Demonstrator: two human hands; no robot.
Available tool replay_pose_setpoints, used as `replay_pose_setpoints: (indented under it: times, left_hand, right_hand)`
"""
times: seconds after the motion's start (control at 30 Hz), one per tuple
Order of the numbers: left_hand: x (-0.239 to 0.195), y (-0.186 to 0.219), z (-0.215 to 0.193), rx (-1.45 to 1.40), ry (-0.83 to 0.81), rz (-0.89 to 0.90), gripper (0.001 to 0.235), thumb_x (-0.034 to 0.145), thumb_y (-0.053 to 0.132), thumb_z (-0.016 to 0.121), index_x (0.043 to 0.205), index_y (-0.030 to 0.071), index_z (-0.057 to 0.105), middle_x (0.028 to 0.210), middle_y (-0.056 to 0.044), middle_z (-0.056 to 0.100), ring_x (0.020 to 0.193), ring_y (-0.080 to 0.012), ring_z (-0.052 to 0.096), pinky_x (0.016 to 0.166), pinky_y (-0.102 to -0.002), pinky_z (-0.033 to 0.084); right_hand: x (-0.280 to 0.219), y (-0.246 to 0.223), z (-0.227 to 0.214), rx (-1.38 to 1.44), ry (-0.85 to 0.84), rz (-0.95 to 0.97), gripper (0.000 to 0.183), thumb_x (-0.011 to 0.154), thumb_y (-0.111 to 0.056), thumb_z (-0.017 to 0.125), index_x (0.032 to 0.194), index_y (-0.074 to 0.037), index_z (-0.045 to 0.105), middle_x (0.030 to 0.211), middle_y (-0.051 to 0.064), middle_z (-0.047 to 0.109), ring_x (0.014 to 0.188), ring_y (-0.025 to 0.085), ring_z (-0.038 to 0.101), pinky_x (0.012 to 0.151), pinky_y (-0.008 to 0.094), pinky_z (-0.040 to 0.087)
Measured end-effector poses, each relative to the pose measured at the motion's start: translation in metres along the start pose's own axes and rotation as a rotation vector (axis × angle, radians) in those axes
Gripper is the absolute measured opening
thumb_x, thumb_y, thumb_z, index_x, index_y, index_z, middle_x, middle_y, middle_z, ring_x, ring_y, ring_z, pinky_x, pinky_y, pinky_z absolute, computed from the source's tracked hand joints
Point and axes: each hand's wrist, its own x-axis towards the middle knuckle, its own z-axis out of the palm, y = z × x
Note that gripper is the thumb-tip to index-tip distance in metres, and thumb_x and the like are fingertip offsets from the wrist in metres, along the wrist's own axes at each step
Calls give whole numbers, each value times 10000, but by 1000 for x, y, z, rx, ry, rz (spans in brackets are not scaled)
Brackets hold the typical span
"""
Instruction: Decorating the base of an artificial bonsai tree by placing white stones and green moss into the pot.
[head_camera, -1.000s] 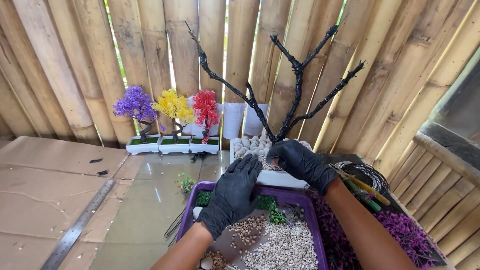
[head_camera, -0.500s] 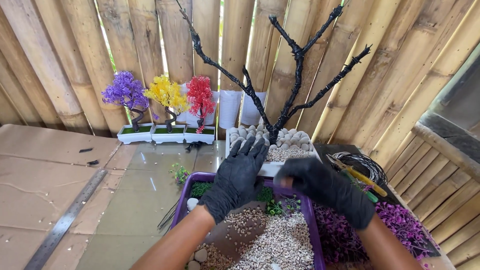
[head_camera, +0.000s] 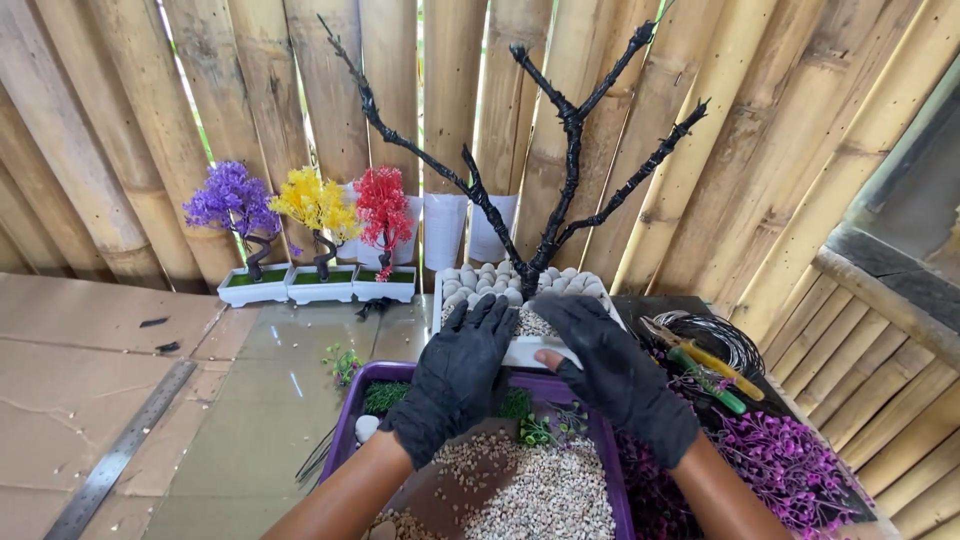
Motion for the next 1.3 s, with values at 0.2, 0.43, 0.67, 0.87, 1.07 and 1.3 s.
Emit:
replay_pose_setpoints:
  times: [0.2,0.43,0.67,0.87,1.07,1.3]
  left_hand:
    - [-2,-12,-1,110,-29,-49,931,770,447,661,1564,36,400,1547,-244,472,1436,-430,420,1219,-584,227]
    - [7,1,-15,46,45,-31,857,855,414,593,1574,5,374,1606,-266,403,1488,-446,344,1243,-544,197]
    - [11,7,-11,-18,29,-79,830,813,406,670,1526,38,461,1486,-223,541,1390,-410,491,1188,-530,324]
    - [13,16,-29,-95,100,-33,757,805,273,676,1465,-45,483,1449,-296,548,1337,-452,524,1180,-535,341]
    - [3,14,-24,-37,102,-41,753,847,330,646,1458,-76,475,1448,-310,542,1350,-458,513,1217,-553,292]
    - [-3,7,-32,-5,82,-55,729,814,236,608,1459,-75,474,1446,-314,539,1357,-487,494,1217,-545,309]
  right_hand:
    - [-14,3,56,9,59,-67,787,936,-579,663,1566,-163,442,1462,196,568,1358,412,497,1177,508,328]
    - [-10,-14,48,-38,20,-66,814,934,-558,683,1568,-124,413,1506,216,512,1378,396,476,1235,509,250]
    - [-14,-6,36,-94,83,15,755,908,-547,685,1531,-178,472,1498,147,542,1395,344,473,1216,457,305]
    - [-27,9,52,21,119,-124,779,924,-339,736,1563,-63,386,1623,171,402,1515,342,365,1269,522,197]
    - [-25,-5,36,38,98,-77,745,963,-349,676,1579,-81,356,1628,193,389,1507,371,372,1264,530,171]
    - [-22,-10,33,65,62,-60,702,986,-287,610,1592,-73,328,1629,228,363,1516,420,327,1249,517,216]
